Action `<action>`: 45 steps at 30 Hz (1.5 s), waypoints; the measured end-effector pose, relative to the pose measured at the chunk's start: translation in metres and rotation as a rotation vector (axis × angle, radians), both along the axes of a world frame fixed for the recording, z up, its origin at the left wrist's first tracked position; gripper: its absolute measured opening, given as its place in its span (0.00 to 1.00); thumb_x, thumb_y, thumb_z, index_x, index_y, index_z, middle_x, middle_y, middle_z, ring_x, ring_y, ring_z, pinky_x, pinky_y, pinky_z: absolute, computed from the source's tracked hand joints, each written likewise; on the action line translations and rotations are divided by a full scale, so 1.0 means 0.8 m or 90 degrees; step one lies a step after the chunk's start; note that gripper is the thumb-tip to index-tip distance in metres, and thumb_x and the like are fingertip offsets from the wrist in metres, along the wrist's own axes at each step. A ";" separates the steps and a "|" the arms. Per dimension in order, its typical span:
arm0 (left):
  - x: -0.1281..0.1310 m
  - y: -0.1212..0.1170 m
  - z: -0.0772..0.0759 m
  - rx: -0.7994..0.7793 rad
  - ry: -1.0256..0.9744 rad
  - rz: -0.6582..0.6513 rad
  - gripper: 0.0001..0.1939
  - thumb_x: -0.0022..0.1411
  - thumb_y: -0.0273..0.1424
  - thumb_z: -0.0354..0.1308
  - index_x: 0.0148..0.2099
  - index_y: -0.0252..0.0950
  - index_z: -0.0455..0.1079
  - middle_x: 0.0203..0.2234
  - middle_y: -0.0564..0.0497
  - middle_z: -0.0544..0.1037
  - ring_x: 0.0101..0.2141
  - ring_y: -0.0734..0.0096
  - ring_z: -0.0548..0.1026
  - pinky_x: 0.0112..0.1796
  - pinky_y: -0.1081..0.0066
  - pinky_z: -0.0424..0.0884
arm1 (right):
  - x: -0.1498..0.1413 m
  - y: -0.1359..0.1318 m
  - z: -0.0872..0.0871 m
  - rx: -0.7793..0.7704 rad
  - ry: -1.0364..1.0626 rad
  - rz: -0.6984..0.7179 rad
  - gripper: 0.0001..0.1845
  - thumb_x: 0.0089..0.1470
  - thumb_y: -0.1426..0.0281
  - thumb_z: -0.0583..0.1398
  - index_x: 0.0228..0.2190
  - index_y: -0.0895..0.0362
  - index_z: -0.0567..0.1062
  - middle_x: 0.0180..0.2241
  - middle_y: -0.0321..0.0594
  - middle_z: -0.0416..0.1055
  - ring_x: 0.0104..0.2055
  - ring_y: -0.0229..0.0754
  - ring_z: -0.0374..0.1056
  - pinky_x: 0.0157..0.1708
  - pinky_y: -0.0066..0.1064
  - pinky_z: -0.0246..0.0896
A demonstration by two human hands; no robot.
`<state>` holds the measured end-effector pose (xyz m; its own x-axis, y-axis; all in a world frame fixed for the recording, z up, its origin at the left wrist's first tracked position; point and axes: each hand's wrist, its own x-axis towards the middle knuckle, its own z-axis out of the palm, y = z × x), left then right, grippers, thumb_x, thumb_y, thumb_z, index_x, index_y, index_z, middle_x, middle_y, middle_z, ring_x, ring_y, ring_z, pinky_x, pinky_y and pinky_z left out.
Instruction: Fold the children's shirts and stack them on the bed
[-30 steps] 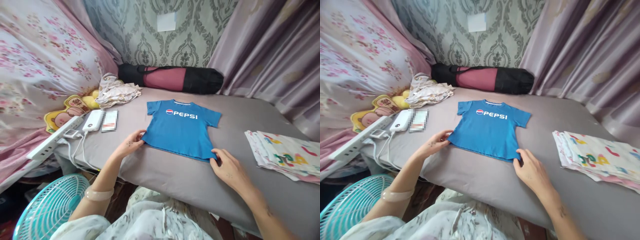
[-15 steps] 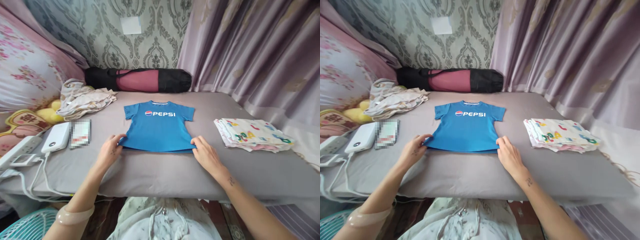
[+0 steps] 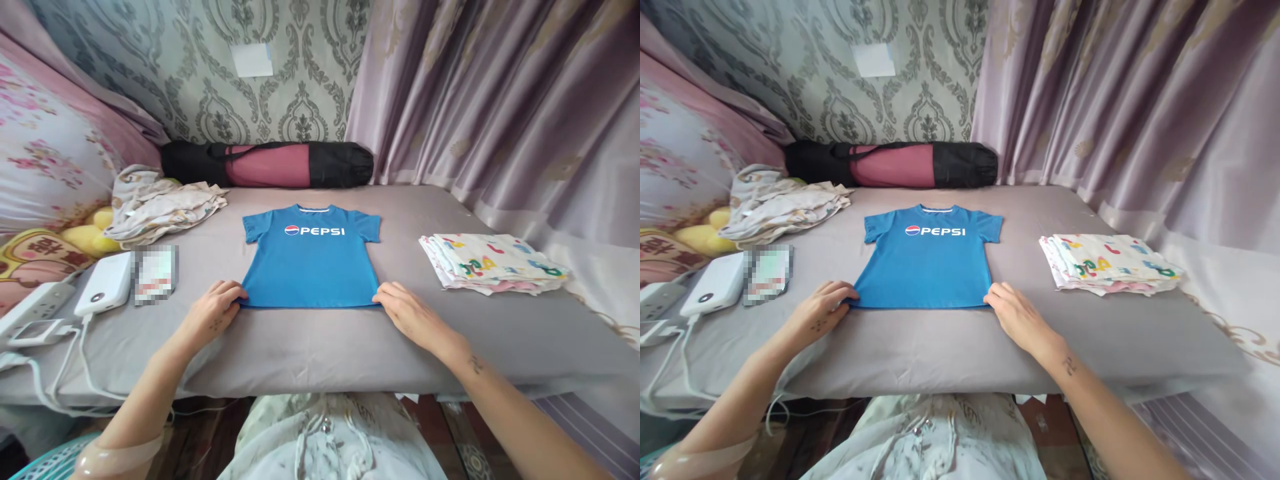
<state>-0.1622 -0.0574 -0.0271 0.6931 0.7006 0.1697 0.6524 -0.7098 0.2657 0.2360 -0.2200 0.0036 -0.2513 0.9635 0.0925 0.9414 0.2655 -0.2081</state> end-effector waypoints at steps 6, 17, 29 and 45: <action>-0.006 -0.003 0.001 -0.014 0.015 -0.017 0.13 0.63 0.29 0.44 0.43 0.41 0.70 0.38 0.49 0.75 0.42 0.62 0.71 0.43 0.66 0.68 | 0.002 -0.005 -0.001 -0.021 0.033 0.001 0.16 0.59 0.81 0.48 0.37 0.53 0.72 0.37 0.41 0.69 0.41 0.44 0.66 0.43 0.36 0.63; 0.071 0.061 0.038 -0.058 -0.037 -0.007 0.17 0.67 0.39 0.45 0.44 0.38 0.72 0.38 0.46 0.78 0.39 0.64 0.75 0.41 0.68 0.71 | -0.007 0.105 0.023 -0.080 0.143 -0.027 0.19 0.64 0.66 0.47 0.40 0.54 0.77 0.42 0.41 0.76 0.45 0.44 0.70 0.46 0.35 0.61; 0.204 0.131 -0.042 0.003 0.100 0.132 0.32 0.70 0.45 0.38 0.67 0.29 0.52 0.66 0.37 0.54 0.66 0.53 0.50 0.63 0.52 0.48 | -0.047 0.233 -0.067 -0.079 -0.009 -0.105 0.36 0.65 0.55 0.37 0.66 0.62 0.50 0.69 0.45 0.40 0.70 0.47 0.34 0.66 0.47 0.27; 0.150 0.091 -0.035 0.003 0.146 0.014 0.36 0.70 0.50 0.32 0.69 0.31 0.48 0.68 0.39 0.49 0.67 0.55 0.45 0.63 0.53 0.43 | 0.010 0.188 -0.069 -0.043 -0.059 -0.066 0.37 0.64 0.53 0.39 0.66 0.62 0.52 0.68 0.48 0.42 0.70 0.49 0.36 0.67 0.50 0.27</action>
